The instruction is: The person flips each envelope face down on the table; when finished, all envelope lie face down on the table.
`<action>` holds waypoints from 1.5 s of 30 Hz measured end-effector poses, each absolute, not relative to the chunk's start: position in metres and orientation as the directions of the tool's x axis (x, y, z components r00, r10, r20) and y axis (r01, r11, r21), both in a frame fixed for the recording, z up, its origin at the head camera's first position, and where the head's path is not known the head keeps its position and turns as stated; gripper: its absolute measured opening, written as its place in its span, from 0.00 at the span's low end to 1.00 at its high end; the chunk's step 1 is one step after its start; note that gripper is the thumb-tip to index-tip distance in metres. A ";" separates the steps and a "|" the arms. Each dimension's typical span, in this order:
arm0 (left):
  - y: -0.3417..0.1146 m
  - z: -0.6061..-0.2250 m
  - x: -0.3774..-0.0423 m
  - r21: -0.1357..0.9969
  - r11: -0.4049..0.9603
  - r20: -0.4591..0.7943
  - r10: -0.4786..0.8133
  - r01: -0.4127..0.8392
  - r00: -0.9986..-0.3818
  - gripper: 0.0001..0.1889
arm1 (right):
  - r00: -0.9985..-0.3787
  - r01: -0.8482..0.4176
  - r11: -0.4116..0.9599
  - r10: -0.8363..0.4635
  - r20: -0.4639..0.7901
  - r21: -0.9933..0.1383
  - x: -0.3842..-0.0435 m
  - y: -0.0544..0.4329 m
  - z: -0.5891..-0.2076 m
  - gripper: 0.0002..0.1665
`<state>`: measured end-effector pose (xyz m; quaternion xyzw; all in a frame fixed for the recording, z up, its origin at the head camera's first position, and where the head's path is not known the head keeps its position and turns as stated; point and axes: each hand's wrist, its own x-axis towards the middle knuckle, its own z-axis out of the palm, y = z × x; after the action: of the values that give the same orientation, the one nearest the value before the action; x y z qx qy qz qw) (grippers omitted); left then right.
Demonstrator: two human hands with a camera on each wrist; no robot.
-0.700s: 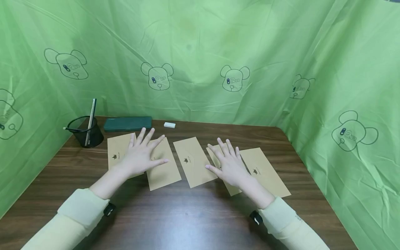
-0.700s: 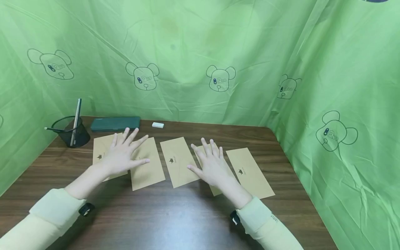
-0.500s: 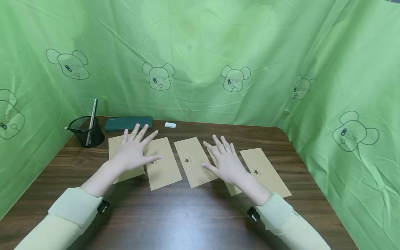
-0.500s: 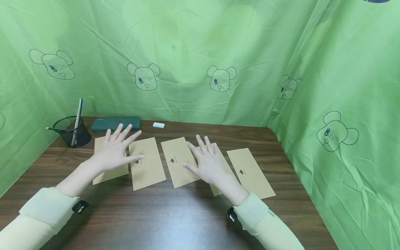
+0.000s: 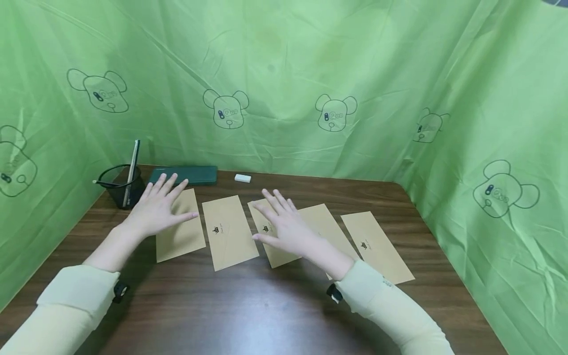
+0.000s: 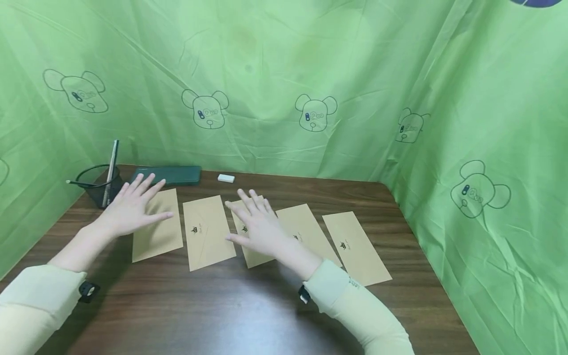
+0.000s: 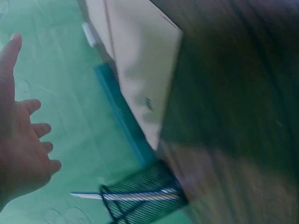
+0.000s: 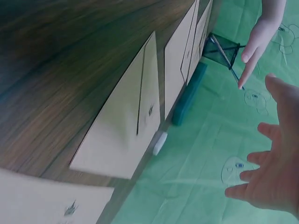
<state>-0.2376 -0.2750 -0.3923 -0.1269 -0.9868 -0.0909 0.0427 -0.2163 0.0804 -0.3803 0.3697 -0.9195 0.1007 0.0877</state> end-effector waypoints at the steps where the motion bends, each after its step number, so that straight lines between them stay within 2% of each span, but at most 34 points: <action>1: -0.279 -0.395 -0.238 0.176 0.950 0.108 0.242 0.258 -0.964 0.54 | -0.698 -0.712 0.692 -0.679 0.230 -0.119 -0.217 0.075 -0.382 0.45; 11: -0.317 -0.427 -0.250 0.280 0.928 0.068 0.236 0.246 -0.969 0.60 | -0.553 -0.832 0.544 -0.828 0.093 -0.105 -0.220 0.025 -0.407 0.52; 15: -0.331 -0.437 -0.255 0.335 0.913 0.029 0.239 0.235 -0.971 0.60 | -0.466 -0.881 0.458 -0.883 0.053 -0.118 -0.229 0.008 -0.416 0.56; 19: -0.338 -0.444 -0.259 0.361 0.904 -0.008 0.250 0.230 -0.968 0.61 | -0.383 -0.914 0.378 -0.924 0.005 -0.147 -0.239 -0.005 -0.426 0.55; 22: -0.340 -0.448 -0.263 0.361 0.905 -0.045 0.258 0.225 -0.965 0.62 | -0.347 -0.923 0.348 -0.937 -0.035 -0.163 -0.245 -0.013 -0.429 0.54; 31: -0.343 -0.456 -0.275 0.377 0.896 -0.067 0.280 0.236 -0.958 0.60 | -0.283 -0.939 0.309 -0.944 -0.170 -0.150 -0.253 -0.039 -0.441 0.49; 39: -0.343 -0.454 -0.283 0.342 0.906 -0.114 0.302 0.248 -0.946 0.61 | -0.290 -0.935 0.323 -0.934 -0.208 -0.145 -0.255 -0.044 -0.446 0.45; 45: -0.348 -0.451 -0.286 0.323 0.904 -0.078 0.321 0.280 -0.944 0.61 | -0.281 -0.928 0.322 -0.935 -0.215 -0.189 -0.255 -0.041 -0.443 0.44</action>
<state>-0.2859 -0.3475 -0.4509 -0.1544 -0.9735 -0.1557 -0.0645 -0.2545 -0.0411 -0.4427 0.5821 -0.8001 0.0132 -0.1442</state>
